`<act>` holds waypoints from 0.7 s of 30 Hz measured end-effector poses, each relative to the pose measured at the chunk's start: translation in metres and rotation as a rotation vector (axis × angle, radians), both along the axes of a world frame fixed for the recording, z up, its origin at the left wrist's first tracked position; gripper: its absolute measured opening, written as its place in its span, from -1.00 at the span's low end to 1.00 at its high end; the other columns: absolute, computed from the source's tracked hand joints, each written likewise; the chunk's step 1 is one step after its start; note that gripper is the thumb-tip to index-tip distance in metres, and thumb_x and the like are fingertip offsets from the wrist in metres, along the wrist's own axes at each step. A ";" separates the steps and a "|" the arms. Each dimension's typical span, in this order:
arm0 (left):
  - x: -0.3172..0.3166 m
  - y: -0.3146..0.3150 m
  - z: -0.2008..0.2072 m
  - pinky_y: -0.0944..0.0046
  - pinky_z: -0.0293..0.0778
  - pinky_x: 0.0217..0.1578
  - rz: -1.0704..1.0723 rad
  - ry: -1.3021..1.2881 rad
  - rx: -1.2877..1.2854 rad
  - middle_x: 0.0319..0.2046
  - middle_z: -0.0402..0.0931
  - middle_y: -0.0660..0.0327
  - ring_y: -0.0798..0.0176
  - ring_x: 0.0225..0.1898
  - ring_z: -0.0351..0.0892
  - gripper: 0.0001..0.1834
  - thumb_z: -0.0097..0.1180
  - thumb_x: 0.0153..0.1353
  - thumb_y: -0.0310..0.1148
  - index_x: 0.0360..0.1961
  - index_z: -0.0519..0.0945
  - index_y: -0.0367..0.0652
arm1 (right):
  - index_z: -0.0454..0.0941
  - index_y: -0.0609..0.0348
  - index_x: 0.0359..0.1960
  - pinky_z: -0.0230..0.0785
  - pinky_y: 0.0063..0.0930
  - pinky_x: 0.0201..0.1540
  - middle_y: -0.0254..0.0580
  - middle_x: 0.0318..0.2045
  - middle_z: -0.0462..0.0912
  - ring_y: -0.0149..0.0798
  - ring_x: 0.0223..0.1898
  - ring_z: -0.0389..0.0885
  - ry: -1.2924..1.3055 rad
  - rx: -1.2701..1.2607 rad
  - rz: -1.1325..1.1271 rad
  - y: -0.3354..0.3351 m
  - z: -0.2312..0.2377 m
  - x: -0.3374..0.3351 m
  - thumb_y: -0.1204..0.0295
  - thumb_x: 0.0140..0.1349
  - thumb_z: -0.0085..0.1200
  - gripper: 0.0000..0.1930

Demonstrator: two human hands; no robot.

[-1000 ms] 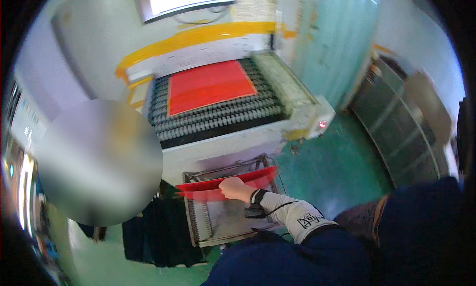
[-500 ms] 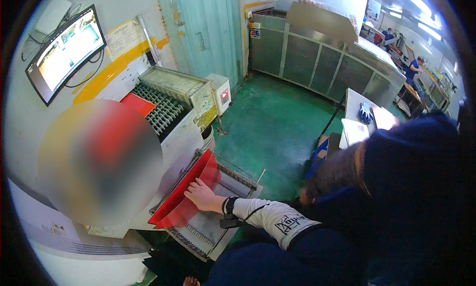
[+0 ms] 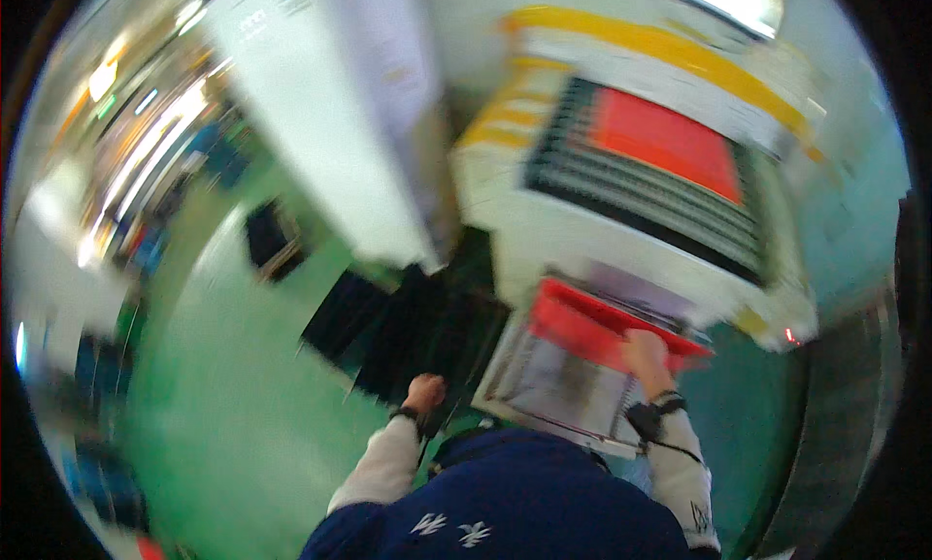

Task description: Handling and sorting red industrial sheets between a machine and storage racks.

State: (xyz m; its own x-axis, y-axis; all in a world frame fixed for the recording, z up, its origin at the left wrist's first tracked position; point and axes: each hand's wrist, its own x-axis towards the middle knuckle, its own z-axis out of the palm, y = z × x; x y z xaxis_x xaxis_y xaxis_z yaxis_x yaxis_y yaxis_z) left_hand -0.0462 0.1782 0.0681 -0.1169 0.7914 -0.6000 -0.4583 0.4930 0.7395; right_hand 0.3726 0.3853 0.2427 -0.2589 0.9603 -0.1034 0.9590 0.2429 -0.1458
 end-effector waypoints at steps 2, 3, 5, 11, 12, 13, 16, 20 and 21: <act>-0.003 -0.022 0.014 0.36 0.14 -0.79 0.400 -0.042 -0.205 -0.72 0.31 0.25 0.35 -0.77 0.24 -0.92 -0.02 -0.03 -0.47 -0.56 0.34 -0.17 | 0.52 0.21 -0.50 0.34 -0.13 -0.31 0.06 -0.47 0.54 0.02 -0.35 0.52 -0.038 -0.054 0.117 0.019 0.001 -0.001 0.32 -0.06 0.01 -0.80; -0.002 -0.040 0.013 0.34 0.20 -0.79 0.475 0.154 -0.355 -0.70 0.34 0.21 0.33 -0.76 0.29 -0.93 -0.01 -0.03 -0.49 -0.54 0.36 -0.20 | 0.51 0.21 -0.49 0.34 -0.14 -0.29 0.06 -0.46 0.54 0.02 -0.34 0.52 -0.076 -0.059 0.175 0.026 -0.001 -0.004 0.33 -0.06 0.03 -0.80; 0.005 -0.063 0.006 0.33 0.23 -0.78 0.528 0.162 -0.394 -0.68 0.36 0.18 0.31 -0.75 0.32 -0.94 0.01 -0.04 -0.50 -0.51 0.39 -0.22 | 0.50 0.23 -0.48 0.34 -0.16 -0.28 0.05 -0.46 0.54 0.03 -0.33 0.51 -0.068 -0.036 0.223 0.036 0.001 0.001 0.35 -0.07 0.06 -0.80; 0.065 -0.132 -0.060 0.31 0.33 -0.65 0.507 -0.352 -0.092 -0.49 0.42 0.20 0.32 -0.55 0.42 -0.89 0.01 0.01 -0.40 -0.44 0.39 -0.17 | 0.49 0.20 -0.43 0.34 -0.17 -0.29 0.06 -0.46 0.54 0.05 -0.35 0.51 0.110 -0.008 0.261 0.060 -0.009 0.006 0.36 -0.07 0.09 -0.80; 0.067 -0.146 -0.098 0.27 0.37 -0.55 0.360 -0.965 0.204 -0.39 0.43 0.18 0.30 -0.45 0.44 -0.82 -0.02 0.06 -0.33 -0.33 0.39 -0.18 | 0.49 0.19 -0.42 0.34 -0.17 -0.29 0.06 -0.46 0.54 0.05 -0.36 0.51 0.110 -0.009 0.278 0.065 -0.006 0.004 0.35 -0.07 0.08 -0.80; 0.083 -0.132 -0.091 0.27 0.38 -0.52 0.389 -0.679 0.004 -0.38 0.43 0.19 0.29 -0.44 0.44 -0.78 -0.02 0.08 -0.29 -0.30 0.38 -0.19 | 0.49 0.19 -0.41 0.34 -0.16 -0.30 0.05 -0.46 0.54 0.05 -0.36 0.51 0.084 0.004 0.275 0.068 -0.007 0.005 0.35 -0.06 0.08 -0.80; 0.129 -0.078 -0.021 0.27 0.40 -0.43 0.360 -0.052 -0.396 -0.34 0.43 0.21 0.29 -0.39 0.44 -0.68 -0.03 0.11 -0.19 -0.21 0.38 -0.19 | 0.49 0.19 -0.31 0.34 -0.19 -0.27 0.05 -0.41 0.54 0.04 -0.32 0.51 0.017 -0.032 0.260 0.068 -0.002 0.008 0.36 -0.06 0.07 -0.74; 0.153 -0.040 0.036 0.32 0.39 -0.40 0.235 0.023 -0.306 -0.37 0.43 0.26 0.31 -0.39 0.43 -0.62 0.02 0.08 -0.08 -0.22 0.42 -0.15 | 0.47 0.16 -0.40 0.33 -0.16 -0.35 0.02 -0.49 0.54 0.03 -0.38 0.51 0.084 0.064 0.328 0.070 -0.016 0.018 0.35 -0.03 0.05 -0.81; 0.160 -0.032 0.054 0.34 0.39 -0.42 0.221 0.020 -0.274 -0.39 0.44 0.28 0.32 -0.41 0.43 -0.62 0.05 0.06 -0.06 -0.24 0.44 -0.14 | 0.47 0.16 -0.40 0.33 -0.16 -0.35 0.01 -0.49 0.54 0.03 -0.39 0.51 0.088 0.054 0.327 0.070 -0.014 0.018 0.35 -0.03 0.05 -0.81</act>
State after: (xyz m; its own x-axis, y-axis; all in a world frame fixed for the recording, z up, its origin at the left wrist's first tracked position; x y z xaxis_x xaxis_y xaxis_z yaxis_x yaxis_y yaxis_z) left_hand 0.1133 0.1466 0.1216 -0.2813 0.5560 -0.7821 -0.5625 0.5648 0.6038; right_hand 0.3907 0.4552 0.2284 -0.5596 0.8286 -0.0178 0.8135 0.5450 -0.2031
